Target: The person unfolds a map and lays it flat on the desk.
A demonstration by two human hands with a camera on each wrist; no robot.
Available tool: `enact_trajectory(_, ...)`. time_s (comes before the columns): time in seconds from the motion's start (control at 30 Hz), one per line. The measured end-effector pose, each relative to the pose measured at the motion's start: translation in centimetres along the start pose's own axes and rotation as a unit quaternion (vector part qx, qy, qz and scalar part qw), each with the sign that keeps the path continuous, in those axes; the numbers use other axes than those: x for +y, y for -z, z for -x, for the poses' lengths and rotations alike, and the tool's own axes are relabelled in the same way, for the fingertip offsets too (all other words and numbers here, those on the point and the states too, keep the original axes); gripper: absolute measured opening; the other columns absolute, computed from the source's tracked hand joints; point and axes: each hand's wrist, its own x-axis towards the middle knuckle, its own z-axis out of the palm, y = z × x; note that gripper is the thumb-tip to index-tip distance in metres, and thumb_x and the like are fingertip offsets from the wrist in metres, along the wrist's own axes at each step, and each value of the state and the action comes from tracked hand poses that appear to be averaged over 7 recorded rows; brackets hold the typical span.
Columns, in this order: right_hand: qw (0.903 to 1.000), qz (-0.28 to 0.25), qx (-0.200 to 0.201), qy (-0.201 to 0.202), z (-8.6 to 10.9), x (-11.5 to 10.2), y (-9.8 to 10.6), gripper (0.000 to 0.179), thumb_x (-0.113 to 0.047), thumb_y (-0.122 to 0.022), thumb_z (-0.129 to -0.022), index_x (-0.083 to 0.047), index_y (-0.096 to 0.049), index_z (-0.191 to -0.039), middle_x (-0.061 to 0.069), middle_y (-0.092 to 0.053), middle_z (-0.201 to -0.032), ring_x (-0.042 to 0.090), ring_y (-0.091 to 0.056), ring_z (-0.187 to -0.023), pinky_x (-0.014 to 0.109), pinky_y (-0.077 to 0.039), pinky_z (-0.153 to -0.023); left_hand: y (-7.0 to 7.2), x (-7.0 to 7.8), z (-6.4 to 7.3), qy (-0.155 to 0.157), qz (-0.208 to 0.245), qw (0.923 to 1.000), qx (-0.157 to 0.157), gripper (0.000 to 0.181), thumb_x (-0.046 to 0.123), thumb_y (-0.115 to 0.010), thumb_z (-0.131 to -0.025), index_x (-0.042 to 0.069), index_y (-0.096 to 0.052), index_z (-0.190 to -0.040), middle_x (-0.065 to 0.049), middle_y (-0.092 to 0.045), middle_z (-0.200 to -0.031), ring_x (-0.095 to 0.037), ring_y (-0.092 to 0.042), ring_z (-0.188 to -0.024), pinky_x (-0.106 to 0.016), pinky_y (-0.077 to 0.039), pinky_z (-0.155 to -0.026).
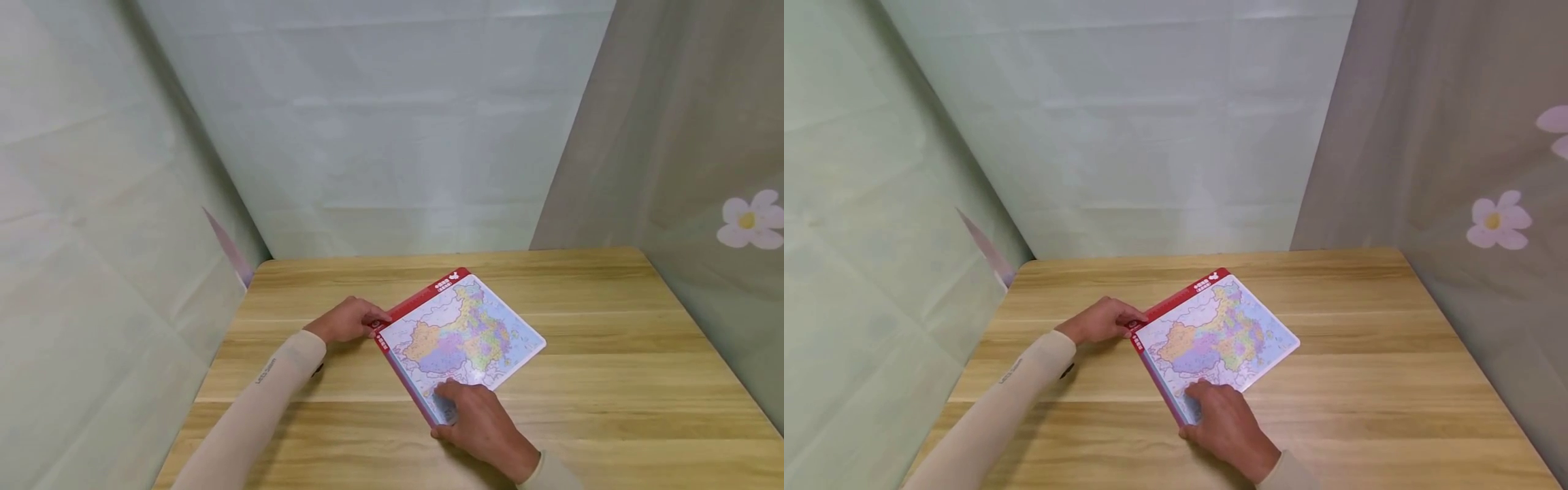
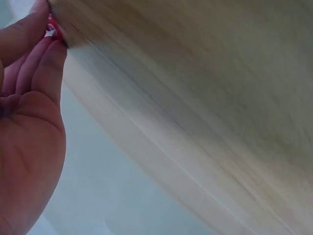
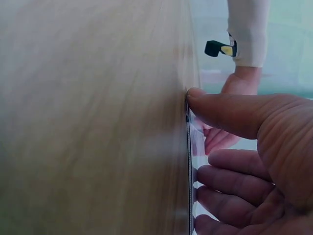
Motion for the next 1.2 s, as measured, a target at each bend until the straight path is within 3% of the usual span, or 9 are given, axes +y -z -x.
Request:
enact_trajectory(0.1,1.0000,-0.003,0.004,-0.008,0.0,-0.4,-0.2,0.058,-0.036,-0.099,-0.069,-0.012,-0.077,-0.118,0.012,-0.079,-0.121,0.017,-0.073,-0.095,0.032,-0.058,-0.078,0.0,-0.1,-0.2,-0.002,-0.001,1.0000,-0.001,0.044,0.006,-0.081,-0.091,0.023,-0.077,-0.131,0.003,-0.074,-0.134,-0.019,-0.066,-0.126,-0.044,-0.054,-0.111)
enact_trajectory(0.3,0.9999,0.000,0.005,-0.014,0.0,-0.5,-0.2,0.061,-0.030,-0.099,-0.069,-0.010,-0.076,-0.122,0.019,-0.075,-0.128,0.032,-0.074,-0.117,0.043,-0.061,-0.089,-0.4,0.2,-0.2,0.016,-0.003,0.9999,0.004,0.043,0.003,-0.080,-0.091,0.021,-0.077,-0.131,0.003,-0.075,-0.133,-0.021,-0.065,-0.128,-0.046,-0.052,-0.112)
enact_trajectory(0.5,0.9998,0.005,0.007,-0.016,0.2,0.2,0.2,0.062,-0.029,-0.099,-0.068,-0.012,-0.076,-0.124,0.020,-0.075,-0.128,0.033,-0.075,-0.114,0.045,-0.060,-0.091,-1.1,0.9,0.8,0.046,0.014,0.9985,0.026,0.040,0.002,-0.081,-0.090,0.018,-0.079,-0.127,0.004,-0.077,-0.129,-0.018,-0.067,-0.125,-0.044,-0.054,-0.110)
enact_trajectory(0.7,0.9994,0.007,0.015,-0.029,0.5,1.1,0.9,0.061,-0.025,-0.099,-0.067,-0.012,-0.076,-0.122,0.016,-0.076,-0.128,0.031,-0.074,-0.115,0.046,-0.059,-0.095,-2.0,2.0,2.1,0.049,0.043,0.9967,0.048,0.037,0.001,-0.083,-0.088,0.012,-0.079,-0.123,0.000,-0.079,-0.122,-0.018,-0.070,-0.116,-0.046,-0.055,-0.109)
enact_trajectory(0.87,0.9973,0.013,0.037,-0.062,0.2,0.5,0.3,0.059,-0.023,-0.100,-0.067,-0.013,-0.076,-0.121,0.014,-0.076,-0.128,0.030,-0.073,-0.119,0.045,-0.060,-0.096,-2.2,1.1,2.0,0.034,0.043,0.9971,0.052,0.038,0.005,-0.085,-0.087,0.012,-0.079,-0.124,-0.003,-0.079,-0.123,-0.017,-0.071,-0.116,-0.047,-0.053,-0.111)
enact_trajectory(1.03,0.9943,0.026,0.058,-0.085,0.0,0.0,-0.4,0.060,-0.021,-0.099,-0.069,-0.011,-0.075,-0.123,0.013,-0.076,-0.129,0.032,-0.072,-0.122,0.046,-0.059,-0.098,-2.3,0.3,1.8,0.011,0.042,0.9973,0.059,0.037,0.007,-0.086,-0.087,0.011,-0.080,-0.123,-0.004,-0.079,-0.123,-0.018,-0.070,-0.111,-0.044,-0.058,-0.104)
enact_trajectory(1.2,0.9903,0.042,0.078,-0.107,0.0,-0.5,-1.1,0.063,-0.021,-0.099,-0.070,-0.008,-0.074,-0.126,0.013,-0.075,-0.131,0.033,-0.071,-0.123,0.049,-0.059,-0.099,-2.6,-0.5,1.8,-0.032,0.024,0.9969,0.068,0.034,0.003,-0.085,-0.087,0.010,-0.081,-0.120,-0.004,-0.079,-0.119,-0.018,-0.069,-0.106,-0.045,-0.059,-0.100)
